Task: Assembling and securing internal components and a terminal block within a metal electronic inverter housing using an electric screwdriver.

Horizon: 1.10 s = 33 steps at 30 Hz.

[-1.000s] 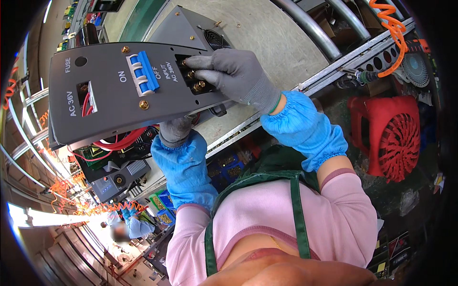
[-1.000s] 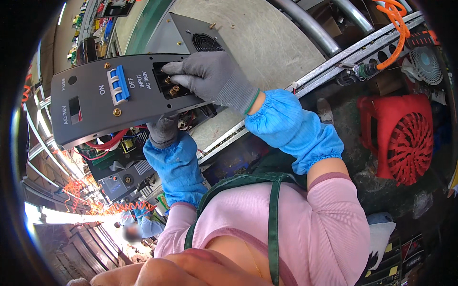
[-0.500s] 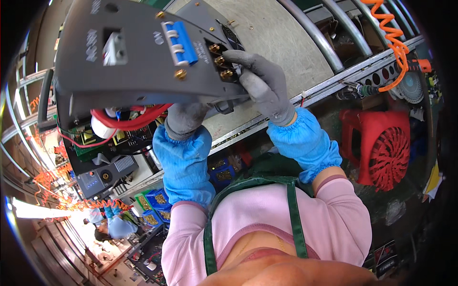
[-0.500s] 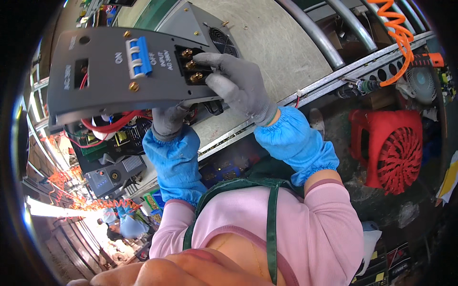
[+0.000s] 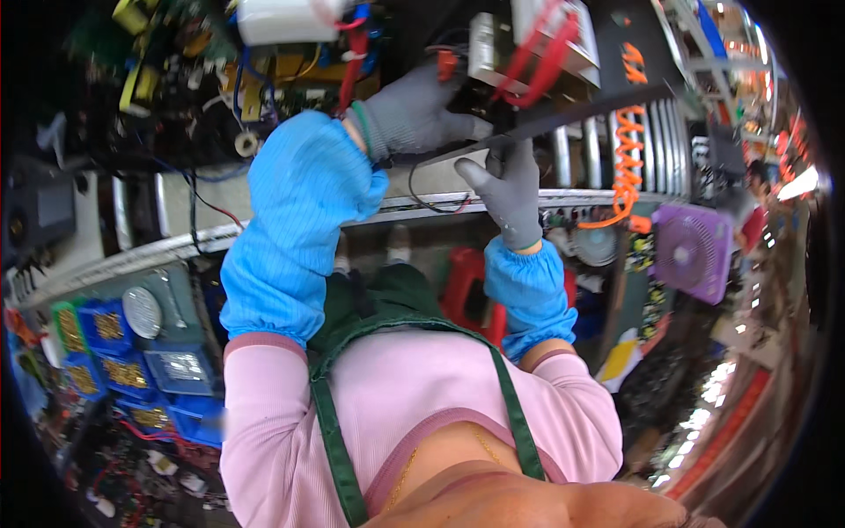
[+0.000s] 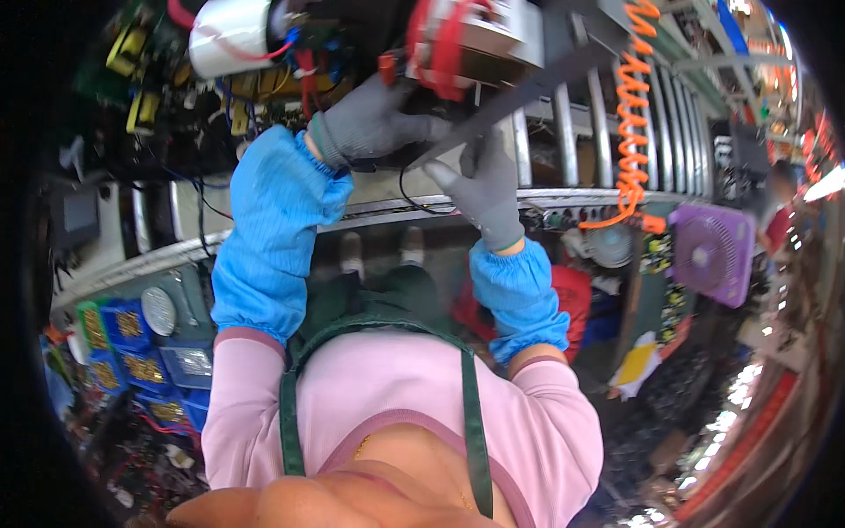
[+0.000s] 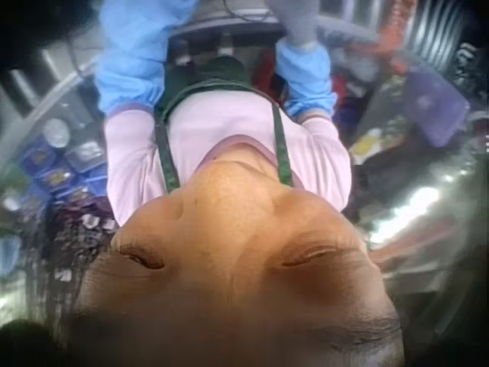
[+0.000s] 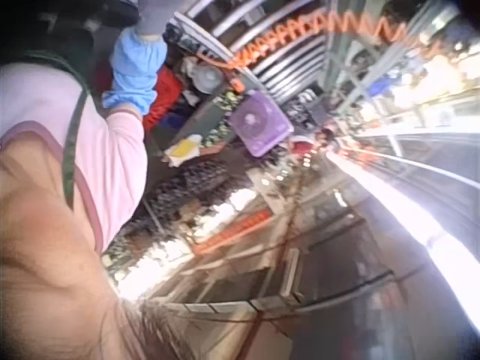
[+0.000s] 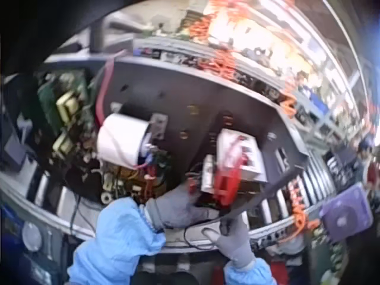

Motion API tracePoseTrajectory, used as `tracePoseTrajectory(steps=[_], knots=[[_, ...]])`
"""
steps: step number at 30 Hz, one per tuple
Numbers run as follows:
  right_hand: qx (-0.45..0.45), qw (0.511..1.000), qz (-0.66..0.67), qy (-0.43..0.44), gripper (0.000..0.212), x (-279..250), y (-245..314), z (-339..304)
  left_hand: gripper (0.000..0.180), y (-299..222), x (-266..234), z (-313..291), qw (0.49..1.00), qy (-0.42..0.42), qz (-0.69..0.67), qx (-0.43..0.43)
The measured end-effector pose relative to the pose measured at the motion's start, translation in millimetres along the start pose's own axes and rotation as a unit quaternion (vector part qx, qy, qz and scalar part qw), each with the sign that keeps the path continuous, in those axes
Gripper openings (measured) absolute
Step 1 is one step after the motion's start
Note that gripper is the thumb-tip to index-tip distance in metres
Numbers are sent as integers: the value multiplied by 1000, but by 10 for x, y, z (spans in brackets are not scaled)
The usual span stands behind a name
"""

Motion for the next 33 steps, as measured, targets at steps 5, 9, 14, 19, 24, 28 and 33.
tracePoseTrajectory(steps=[5, 9, 14, 19, 24, 28, 33], knots=[[65, 984, -67, 154, 49, 281, -324, 75, 48, 72, 9, -9, 997, -40, 68, -6], [65, 981, 128, 130, 52, 420, -337, 14, 48, 182, 91, -40, 990, 39, 100, -92], [83, 985, 33, 149, 53, 326, -406, 31, 38, 137, 144, -70, 992, 20, 122, -22], [-109, 878, -382, 269, 44, 307, -500, 84, 40, 123, 144, -52, 993, -25, 114, -5], [-120, 747, -535, 375, 40, 411, -423, 27, 44, 132, 133, -33, 992, 54, 85, -72], [-109, 785, -505, 341, 41, 165, -1072, -146, 44, 68, 92, 0, 991, 53, 99, -70], [-61, 935, -223, 269, 37, 393, -326, 87, 49, 144, 127, -46, 978, 94, 178, -52]])
Point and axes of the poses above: each hand's wrist, its own z-axis towards the middle knuckle, its own x-axis out of the palm, y = z × x, the point moved 4 cm from there along z, towards the middle knuckle, and after that the axes turned 5 degrees about -x, right-handed, at the moved point
